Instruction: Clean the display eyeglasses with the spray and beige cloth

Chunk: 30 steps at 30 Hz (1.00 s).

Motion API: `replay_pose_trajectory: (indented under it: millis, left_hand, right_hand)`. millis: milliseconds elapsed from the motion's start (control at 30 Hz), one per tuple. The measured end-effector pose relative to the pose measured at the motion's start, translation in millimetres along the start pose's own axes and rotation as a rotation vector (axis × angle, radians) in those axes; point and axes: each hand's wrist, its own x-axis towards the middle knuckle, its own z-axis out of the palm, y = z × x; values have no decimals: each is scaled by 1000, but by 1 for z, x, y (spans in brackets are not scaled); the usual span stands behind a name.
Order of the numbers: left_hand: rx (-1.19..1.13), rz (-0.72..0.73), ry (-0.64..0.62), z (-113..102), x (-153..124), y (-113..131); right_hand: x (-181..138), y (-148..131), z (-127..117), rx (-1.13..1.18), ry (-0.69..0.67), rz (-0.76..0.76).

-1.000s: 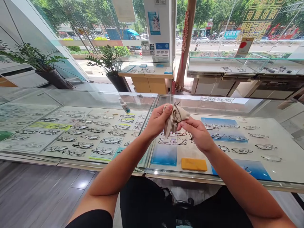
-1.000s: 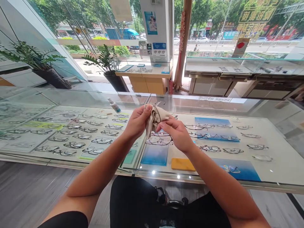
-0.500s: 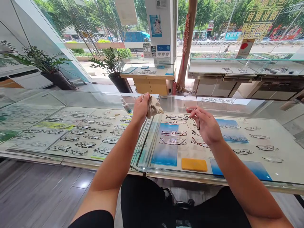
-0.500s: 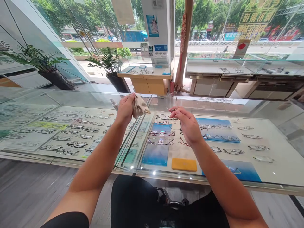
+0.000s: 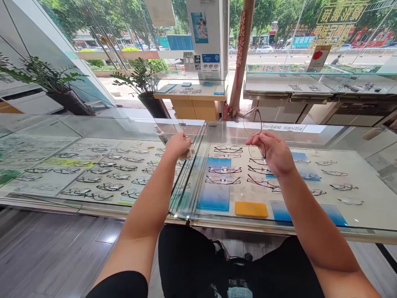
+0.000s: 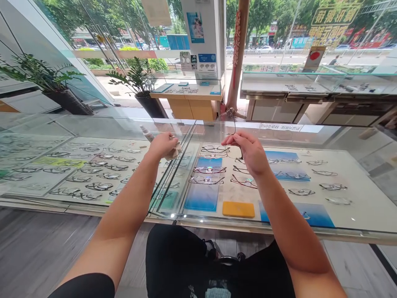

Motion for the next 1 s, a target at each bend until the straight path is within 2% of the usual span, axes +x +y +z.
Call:
replay_pose_trajectory:
  millis: [100, 167, 233, 300, 400, 500, 600, 767, 1000]
  left_hand:
    - [70, 132, 104, 7, -11, 10]
    - [52, 361, 238, 9, -24, 22]
    - [-27, 664, 363, 7, -38, 41]
    - [-124, 947, 409, -2, -54, 66]
    - [-239, 1206, 403, -29, -76, 110]
    - [-292, 1274, 345, -60, -92, 149]
    - [-338, 1256, 280, -77, -97, 168]
    - [-340, 1310, 265, -69, -89, 158]
    - [-304, 1385, 277, -58, -89, 155]
  right_hand:
    - [0, 0, -3, -5, -7, -17]
    - [1, -1, -4, -15, -21, -33]
    - [3, -7, -6, -48, -64, -48]
    - [9, -20, -8, -109, -128, -68]
    - [23, -52, -9, -240, -229, -122]
    - [36, -85, -5, -351, -293, -188]
    - [42, -106, -2, -397, -324, -226]
    - [42, -109, -6, -510, -411, -239]
    - [35, -113, -16, -639, -385, -210]
